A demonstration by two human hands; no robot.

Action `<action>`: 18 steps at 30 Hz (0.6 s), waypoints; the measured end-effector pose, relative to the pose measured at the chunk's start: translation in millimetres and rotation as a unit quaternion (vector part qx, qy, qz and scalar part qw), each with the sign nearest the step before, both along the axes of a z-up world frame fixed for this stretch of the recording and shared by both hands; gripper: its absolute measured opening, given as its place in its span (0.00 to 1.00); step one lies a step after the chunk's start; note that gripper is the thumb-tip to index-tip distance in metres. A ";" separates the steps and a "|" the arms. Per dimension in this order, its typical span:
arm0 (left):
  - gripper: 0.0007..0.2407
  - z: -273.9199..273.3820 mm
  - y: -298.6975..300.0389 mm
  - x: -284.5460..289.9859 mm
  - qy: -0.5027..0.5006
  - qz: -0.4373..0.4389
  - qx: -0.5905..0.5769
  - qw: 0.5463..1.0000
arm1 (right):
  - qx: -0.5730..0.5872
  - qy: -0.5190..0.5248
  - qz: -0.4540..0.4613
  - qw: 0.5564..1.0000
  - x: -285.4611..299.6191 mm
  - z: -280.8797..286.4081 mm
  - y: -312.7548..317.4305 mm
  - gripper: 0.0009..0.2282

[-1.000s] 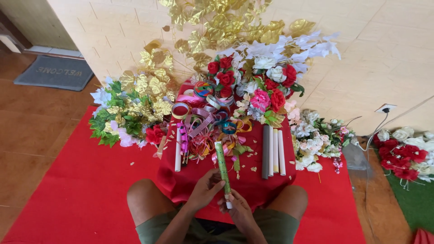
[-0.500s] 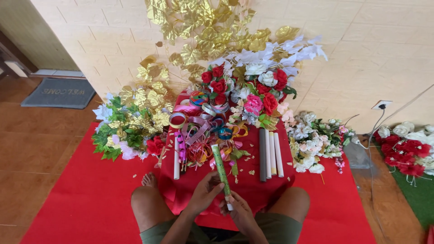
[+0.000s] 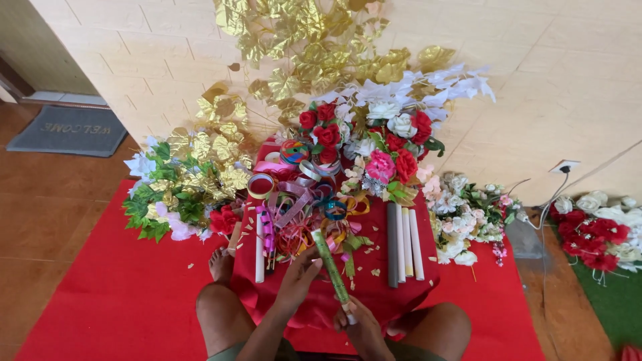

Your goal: The person wraps a green glittery ribbon around a white stick, then switches to an orange ribbon to continue wrapping the same stick. The person adjusts the ribbon tension and overlaps the layers while working on the floor.

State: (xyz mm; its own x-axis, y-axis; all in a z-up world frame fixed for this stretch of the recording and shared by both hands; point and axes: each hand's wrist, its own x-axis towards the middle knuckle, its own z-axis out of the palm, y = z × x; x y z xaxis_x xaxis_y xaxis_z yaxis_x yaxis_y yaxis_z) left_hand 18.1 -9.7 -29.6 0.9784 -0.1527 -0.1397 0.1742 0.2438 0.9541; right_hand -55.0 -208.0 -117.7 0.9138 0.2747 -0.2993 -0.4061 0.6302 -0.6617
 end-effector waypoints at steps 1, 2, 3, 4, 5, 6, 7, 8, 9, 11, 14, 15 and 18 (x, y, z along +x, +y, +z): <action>0.20 -1.0 3.7 5.1 0.001 0.003 -0.002 1.000 | -0.002 0.001 0.003 1.000 4.5 0.3 0.4 0.19; 0.25 -2.4 7.8 8.3 0.011 0.021 0.014 1.000 | -0.002 0.006 0.007 1.000 6.7 0.1 1.4 0.19; 0.29 -4.2 11.7 11.6 0.022 0.039 0.030 0.999 | -0.002 0.010 0.012 1.000 8.9 -0.4 2.2 0.20; 0.29 4.0 17.6 12.2 0.026 0.041 0.028 0.998 | -0.004 0.014 0.014 1.000 10.7 -5.7 2.4 0.20; 0.27 12.2 23.4 12.9 0.027 0.048 0.009 0.998 | 0.006 -0.015 0.025 1.000 12.4 -11.1 2.5 0.19; 0.24 20.9 29.4 12.9 0.028 0.055 -0.010 0.998 | 0.017 -0.045 0.035 0.998 13.1 -16.1 2.8 0.18; 0.24 17.3 32.8 16.7 0.032 0.057 -0.012 0.998 | 0.015 -0.040 0.038 0.998 15.9 -18.7 2.2 0.18; 0.23 13.0 36.2 19.6 0.041 0.065 -0.010 0.997 | 0.013 -0.037 0.040 0.998 17.5 -22.1 1.8 0.19; 0.22 8.6 39.4 22.3 0.050 0.073 -0.007 0.996 | 0.011 -0.034 0.043 0.998 19.0 -25.5 1.1 0.20; 0.19 -5.5 42.6 24.2 0.041 0.082 -0.029 0.995 | 0.018 -0.037 0.052 0.998 19.5 -17.4 3.0 0.20; 0.13 -18.9 46.9 24.6 0.005 0.097 -0.056 0.994 | 0.009 -0.024 0.073 0.997 25.3 -19.9 1.3 0.21; 0.10 -22.6 47.6 24.0 -0.023 0.103 -0.062 0.992 | -0.008 -0.008 0.083 0.996 27.3 -23.7 -0.6 0.22; 0.08 -45.9 51.2 29.5 -0.032 0.137 -0.108 0.984 | -0.039 -0.080 0.131 0.987 31.1 10.3 3.8 0.33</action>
